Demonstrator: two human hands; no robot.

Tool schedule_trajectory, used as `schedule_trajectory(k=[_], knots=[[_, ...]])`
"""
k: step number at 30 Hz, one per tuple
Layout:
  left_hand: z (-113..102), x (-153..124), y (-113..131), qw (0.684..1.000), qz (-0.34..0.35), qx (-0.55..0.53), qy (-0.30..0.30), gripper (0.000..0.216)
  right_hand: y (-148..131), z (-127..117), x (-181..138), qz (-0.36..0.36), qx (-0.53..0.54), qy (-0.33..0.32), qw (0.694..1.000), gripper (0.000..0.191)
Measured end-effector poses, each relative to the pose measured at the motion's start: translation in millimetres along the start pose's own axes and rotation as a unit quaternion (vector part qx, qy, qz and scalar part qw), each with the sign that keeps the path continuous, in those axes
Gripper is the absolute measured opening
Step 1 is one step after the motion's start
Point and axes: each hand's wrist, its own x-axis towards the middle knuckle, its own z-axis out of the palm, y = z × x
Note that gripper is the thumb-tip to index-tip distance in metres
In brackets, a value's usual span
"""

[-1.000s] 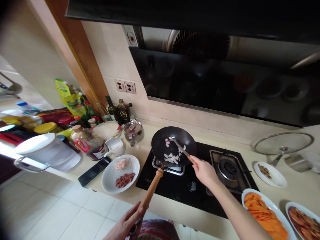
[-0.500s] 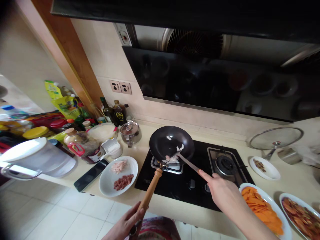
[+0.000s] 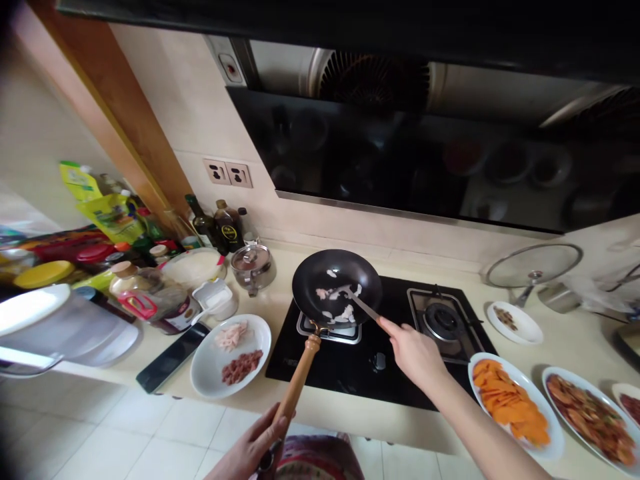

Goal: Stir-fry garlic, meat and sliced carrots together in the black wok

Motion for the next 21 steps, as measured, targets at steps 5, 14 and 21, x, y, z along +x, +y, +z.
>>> schedule_trajectory(k=[5, 14, 21], knots=[[-0.6, 3.1, 0.6, 1.000, -0.005, 0.018, -0.004, 0.075, -20.4, 14.4, 27.0, 0.015, 0.050, 0.009, 0.999, 0.045], [-0.1, 1.2, 0.4, 1.000, -0.020, -0.015, 0.008, 0.072, 3.3, -21.9, 7.2, -0.009, -0.004, -0.007, 1.000, 0.045], [0.1, 6.8, -7.1, 0.999, -0.041, -0.010, -0.015, 0.083, -12.2, -2.1, 27.1, -0.007, 0.032, -0.021, 0.999, 0.047]])
